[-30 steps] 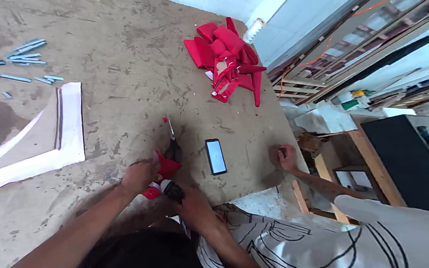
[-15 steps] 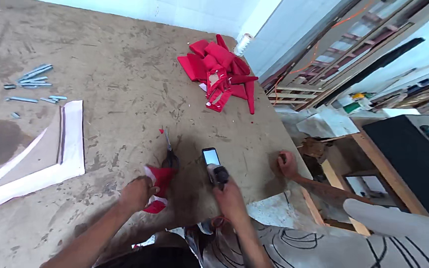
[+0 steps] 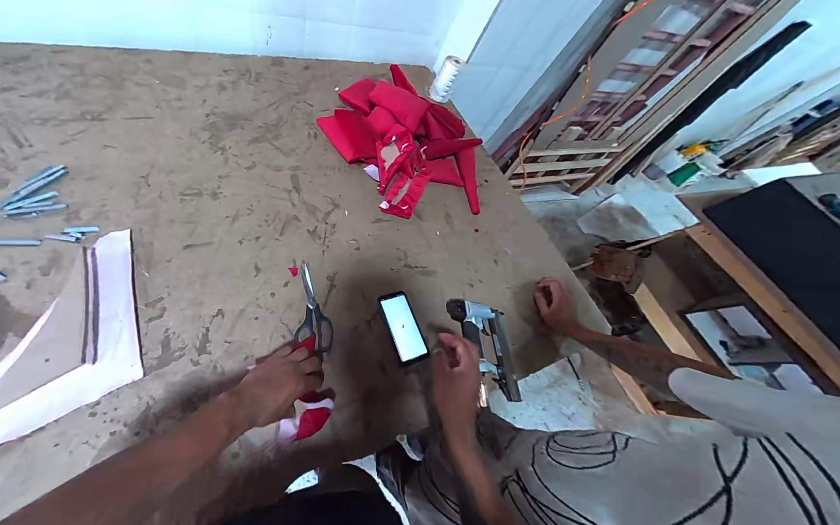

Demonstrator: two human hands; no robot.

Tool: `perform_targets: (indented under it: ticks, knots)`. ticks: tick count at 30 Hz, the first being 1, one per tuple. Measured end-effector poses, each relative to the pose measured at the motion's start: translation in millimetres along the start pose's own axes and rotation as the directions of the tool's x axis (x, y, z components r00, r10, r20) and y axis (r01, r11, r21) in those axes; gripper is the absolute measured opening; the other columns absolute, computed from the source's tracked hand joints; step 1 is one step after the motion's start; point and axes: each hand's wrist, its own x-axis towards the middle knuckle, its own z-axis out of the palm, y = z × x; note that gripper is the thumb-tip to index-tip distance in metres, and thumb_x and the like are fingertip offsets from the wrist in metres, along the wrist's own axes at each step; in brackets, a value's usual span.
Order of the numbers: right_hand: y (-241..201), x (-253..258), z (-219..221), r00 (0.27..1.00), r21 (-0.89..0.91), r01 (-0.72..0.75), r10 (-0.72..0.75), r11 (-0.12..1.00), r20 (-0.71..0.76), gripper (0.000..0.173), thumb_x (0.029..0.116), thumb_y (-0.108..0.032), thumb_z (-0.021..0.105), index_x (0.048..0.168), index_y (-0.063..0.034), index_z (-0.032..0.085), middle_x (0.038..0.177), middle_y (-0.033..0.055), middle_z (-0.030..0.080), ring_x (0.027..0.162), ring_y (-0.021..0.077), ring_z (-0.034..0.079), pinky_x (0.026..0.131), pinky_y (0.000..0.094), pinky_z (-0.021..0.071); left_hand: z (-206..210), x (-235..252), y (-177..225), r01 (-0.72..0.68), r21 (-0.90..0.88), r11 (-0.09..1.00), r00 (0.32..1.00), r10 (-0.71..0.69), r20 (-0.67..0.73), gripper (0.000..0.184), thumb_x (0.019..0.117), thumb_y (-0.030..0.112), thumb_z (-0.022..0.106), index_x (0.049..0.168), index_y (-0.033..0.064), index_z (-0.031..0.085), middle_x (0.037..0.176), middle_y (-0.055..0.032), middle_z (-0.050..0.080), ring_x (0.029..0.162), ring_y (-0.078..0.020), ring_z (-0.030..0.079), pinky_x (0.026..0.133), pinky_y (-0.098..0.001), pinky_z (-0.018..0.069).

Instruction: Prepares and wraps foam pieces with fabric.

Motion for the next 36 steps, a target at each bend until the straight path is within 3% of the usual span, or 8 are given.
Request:
perform_targets:
  ticks: [5,7,11,16,21,27,32,36]
  knots:
    - [-58.0,-43.1,53.3,0.939,0.366,-0.111,-0.024,0.924,0.343,0.03,0.1024,-0.02,0.055,0.124,-0.0047,0.068,0.116,0.0065,0.072,0.099,0.0159,0.071,0.086,0.0371,0.0621,-28.2,-8.4,-2.8,0.216,-0.585,0.782,0.922,-0.36,-0.141,0.051,0.0907,0.055,0.069,0.107,0.0078,0.073,0.114,-0.008,0.071,0.113,-0.0216,0.065,0.106,-0.045,0.0497]
    - [-81.0,-55.2,67.2,0.887,0.535,-0.23,-0.051,0.813,0.459,0.034,0.1046,-0.024,0.054,0.128,-0.0017,0.065,0.114,0.0086,0.072,0.094,0.0185,0.072,0.08,0.0365,0.0623,-34.2,-28.5,9.5,0.085,-0.864,0.496,0.851,-0.487,-0.196,0.029,0.0969,0.039,0.068,0.097,0.0111,0.074,0.092,-0.0017,0.072,0.086,-0.0126,0.068,0.083,-0.0375,0.0576]
    - [-137.2,-83.7,66.6,0.747,0.699,-0.338,-0.272,0.63,0.607,0.057,0.1033,-0.047,0.055,0.137,-0.0019,0.057,0.12,0.0077,0.071,0.105,0.0166,0.069,0.091,0.0376,0.0596,-36.8,-64.1,48.3,-0.298,-0.924,0.24,0.718,-0.582,-0.382,0.018,0.0988,0.008,0.059,0.098,0.004,0.077,0.096,-0.0084,0.076,0.088,-0.017,0.072,0.083,-0.0375,0.0611]
    - [-182.0,-112.7,57.2,0.835,0.696,-0.307,-0.166,0.649,0.524,0.048,0.1023,-0.04,0.06,0.129,-0.0002,0.06,0.104,0.0091,0.074,0.092,0.0185,0.074,0.084,0.0396,0.0634,-59.7,-80.4,87.4,-0.334,-0.873,0.356,0.341,-0.817,-0.464,0.008,0.0965,0.006,0.063,0.102,0.0035,0.069,0.077,-0.005,0.067,0.059,-0.0144,0.062,0.053,-0.0292,0.0546]
    - [-205.8,-114.6,31.3,0.825,0.658,-0.101,-0.307,0.746,0.474,0.048,0.1074,-0.044,0.047,0.123,-0.0027,0.064,0.101,0.0032,0.074,0.091,0.0111,0.072,0.084,0.0349,0.0629,-72.9,-110.4,104.2,-0.315,-0.756,0.574,0.409,-0.637,-0.654,0.026,0.1,0.032,0.067,0.102,0.0059,0.071,0.09,-0.0028,0.069,0.075,-0.013,0.066,0.068,-0.0322,0.0598]
    - [-213.8,-131.7,30.0,0.803,0.735,-0.115,-0.373,0.668,0.464,0.051,0.1072,-0.045,0.046,0.121,-0.0007,0.066,0.098,0.0062,0.074,0.088,0.0129,0.072,0.081,0.0365,0.0625,-83.9,-112.9,112.7,-0.244,-0.513,0.823,0.118,-0.5,-0.858,0.022,0.0994,0.037,0.066,0.088,0.0184,0.067,0.123,0.0023,0.059,0.114,-0.0093,0.056,0.098,-0.0263,0.05]
    - [-225.4,-150.0,23.6,0.82,0.747,-0.066,-0.391,0.661,0.418,0.045,0.1069,-0.042,0.049,0.112,-0.0001,0.065,0.087,0.0052,0.071,0.078,0.0112,0.07,0.071,0.0335,0.0616,-84.3,-125.5,121.2,-0.285,-0.427,0.858,-0.013,-0.449,-0.894,0.015,0.0955,0.023,0.073,0.085,0.0145,0.067,0.101,0.0017,0.07,0.096,-0.0104,0.068,0.082,-0.0252,0.0596]
    - [-230.4,-151.4,18.2,0.839,0.734,0.015,-0.408,0.679,0.36,0.047,0.1064,-0.043,0.05,0.114,0.0014,0.064,0.09,0.0068,0.071,0.079,0.0125,0.07,0.072,0.0349,0.0621,-97.2,-129.5,133.5,-0.365,-0.533,0.763,-0.009,-0.576,-0.818,0.035,0.0892,0.023,0.08,0.119,0.0265,0.062,0.099,0.0099,0.071,0.086,-0.0066,0.069,0.08,-0.0259,0.0601]
